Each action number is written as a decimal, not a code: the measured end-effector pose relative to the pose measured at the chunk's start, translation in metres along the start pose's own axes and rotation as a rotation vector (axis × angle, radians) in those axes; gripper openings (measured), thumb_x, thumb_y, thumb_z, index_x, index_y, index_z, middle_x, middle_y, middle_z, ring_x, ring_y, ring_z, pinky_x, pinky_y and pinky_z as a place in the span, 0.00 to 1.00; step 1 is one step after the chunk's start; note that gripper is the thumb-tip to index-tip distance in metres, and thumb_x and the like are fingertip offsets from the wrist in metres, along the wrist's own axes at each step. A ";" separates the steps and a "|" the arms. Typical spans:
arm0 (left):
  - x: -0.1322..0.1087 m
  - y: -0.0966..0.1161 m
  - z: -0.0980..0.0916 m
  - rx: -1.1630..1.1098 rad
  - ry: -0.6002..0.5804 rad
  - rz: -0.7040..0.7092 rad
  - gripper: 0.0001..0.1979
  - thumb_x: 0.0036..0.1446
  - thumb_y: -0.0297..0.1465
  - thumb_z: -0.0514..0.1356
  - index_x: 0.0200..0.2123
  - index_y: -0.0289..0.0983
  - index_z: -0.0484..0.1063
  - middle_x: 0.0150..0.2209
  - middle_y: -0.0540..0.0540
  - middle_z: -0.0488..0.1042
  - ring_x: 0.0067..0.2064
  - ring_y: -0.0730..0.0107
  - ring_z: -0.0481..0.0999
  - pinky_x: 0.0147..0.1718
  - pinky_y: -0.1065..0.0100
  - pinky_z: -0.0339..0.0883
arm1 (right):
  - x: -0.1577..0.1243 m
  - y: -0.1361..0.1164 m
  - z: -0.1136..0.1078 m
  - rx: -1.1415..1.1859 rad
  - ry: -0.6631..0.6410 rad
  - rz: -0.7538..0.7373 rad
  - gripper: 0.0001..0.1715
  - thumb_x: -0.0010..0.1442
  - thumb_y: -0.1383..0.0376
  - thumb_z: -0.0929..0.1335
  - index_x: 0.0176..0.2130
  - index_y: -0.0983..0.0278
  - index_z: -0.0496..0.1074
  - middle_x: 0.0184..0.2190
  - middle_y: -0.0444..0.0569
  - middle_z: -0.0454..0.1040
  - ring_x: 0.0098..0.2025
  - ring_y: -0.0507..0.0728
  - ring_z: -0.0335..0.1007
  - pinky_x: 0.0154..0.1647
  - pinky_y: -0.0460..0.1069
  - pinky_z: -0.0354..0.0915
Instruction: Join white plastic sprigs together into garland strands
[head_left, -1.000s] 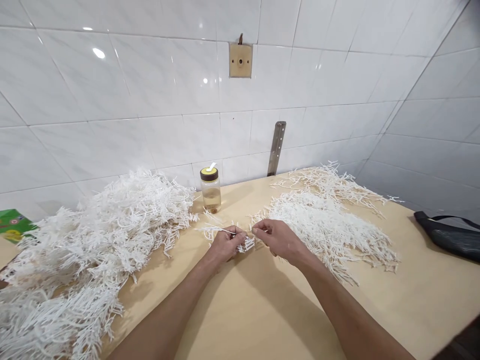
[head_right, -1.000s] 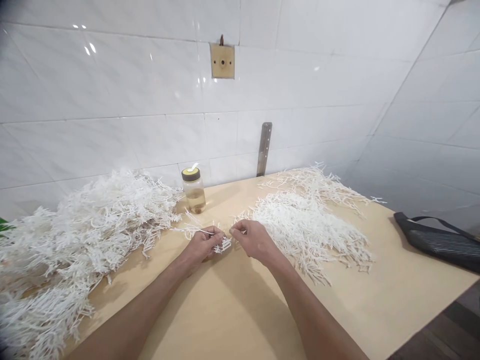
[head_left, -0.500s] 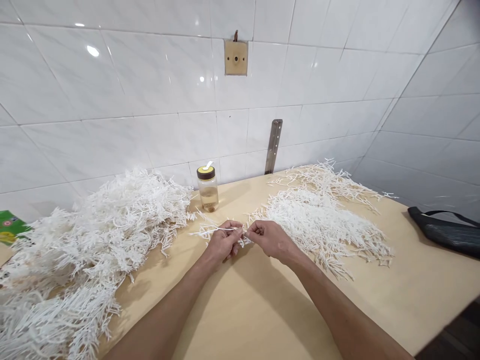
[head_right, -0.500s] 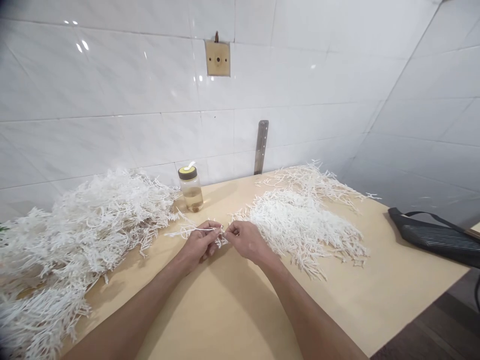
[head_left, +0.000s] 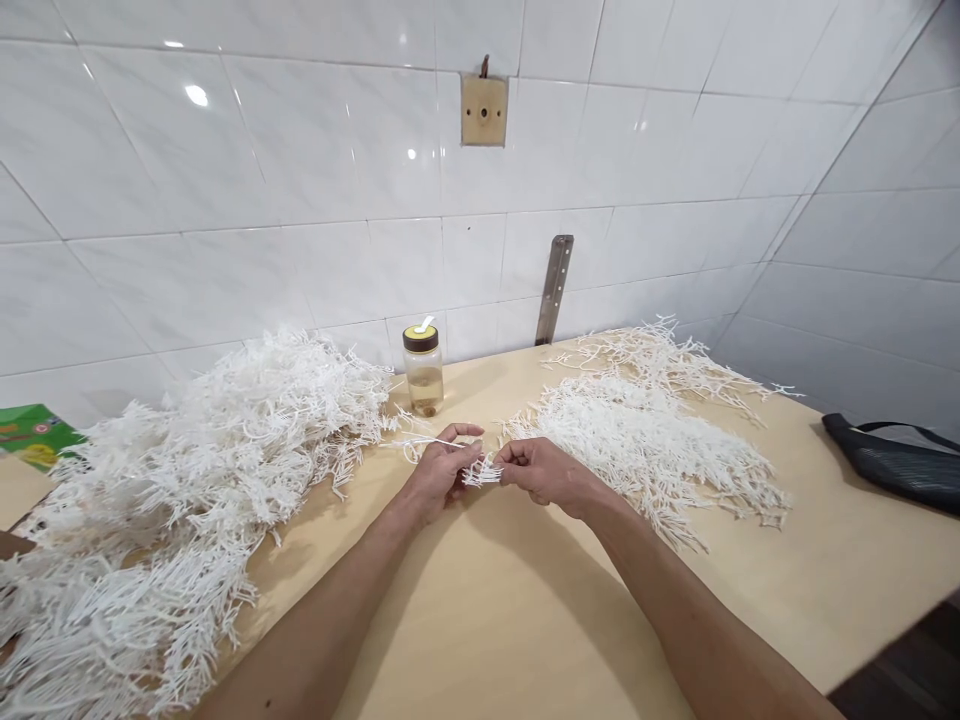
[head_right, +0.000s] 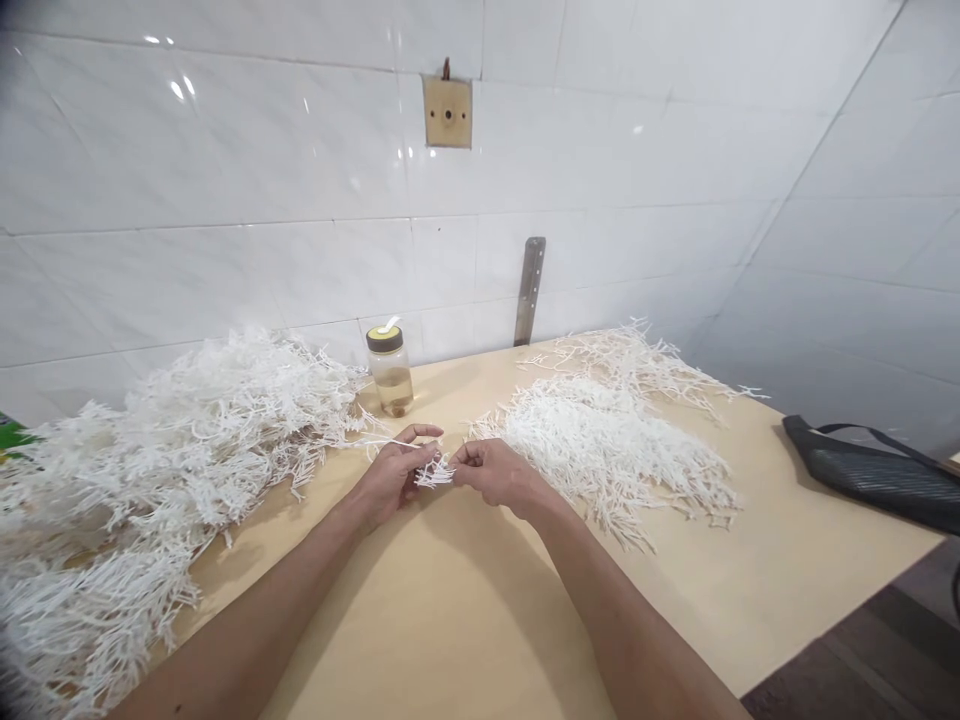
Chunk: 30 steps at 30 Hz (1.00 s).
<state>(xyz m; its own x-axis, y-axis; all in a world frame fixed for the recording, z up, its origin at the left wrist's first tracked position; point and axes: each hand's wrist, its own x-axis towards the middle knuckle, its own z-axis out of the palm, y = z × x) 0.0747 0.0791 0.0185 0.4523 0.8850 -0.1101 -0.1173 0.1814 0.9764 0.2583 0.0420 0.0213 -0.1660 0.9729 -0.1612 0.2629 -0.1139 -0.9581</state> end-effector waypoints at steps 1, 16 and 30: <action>0.000 -0.001 0.000 -0.036 0.017 0.005 0.28 0.47 0.40 0.67 0.50 0.38 0.65 0.24 0.52 0.71 0.18 0.80 0.62 0.13 0.78 0.46 | 0.000 -0.001 0.001 -0.001 -0.008 0.001 0.10 0.49 0.61 0.70 0.31 0.65 0.72 0.22 0.40 0.65 0.19 0.45 0.48 0.16 0.43 0.44; -0.004 -0.006 0.010 -0.154 -0.019 -0.100 0.19 0.45 0.40 0.70 0.33 0.34 0.68 0.30 0.47 0.72 0.23 0.76 0.71 0.17 0.75 0.59 | 0.001 -0.006 0.007 -0.165 0.286 -0.309 0.11 0.57 0.58 0.66 0.31 0.63 0.72 0.27 0.44 0.72 0.29 0.51 0.64 0.31 0.46 0.60; -0.014 -0.007 0.018 0.065 -0.049 0.000 0.20 0.45 0.43 0.69 0.25 0.34 0.68 0.19 0.50 0.69 0.20 0.76 0.67 0.22 0.73 0.59 | -0.016 -0.011 -0.011 -0.342 0.170 -0.261 0.12 0.56 0.58 0.66 0.29 0.63 0.73 0.24 0.43 0.72 0.26 0.51 0.62 0.27 0.46 0.57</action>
<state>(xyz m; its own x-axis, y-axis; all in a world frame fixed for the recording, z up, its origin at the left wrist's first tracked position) 0.0854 0.0578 0.0165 0.4955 0.8625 -0.1023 -0.0602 0.1516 0.9866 0.2686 0.0304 0.0371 -0.1173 0.9826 0.1438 0.5360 0.1845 -0.8238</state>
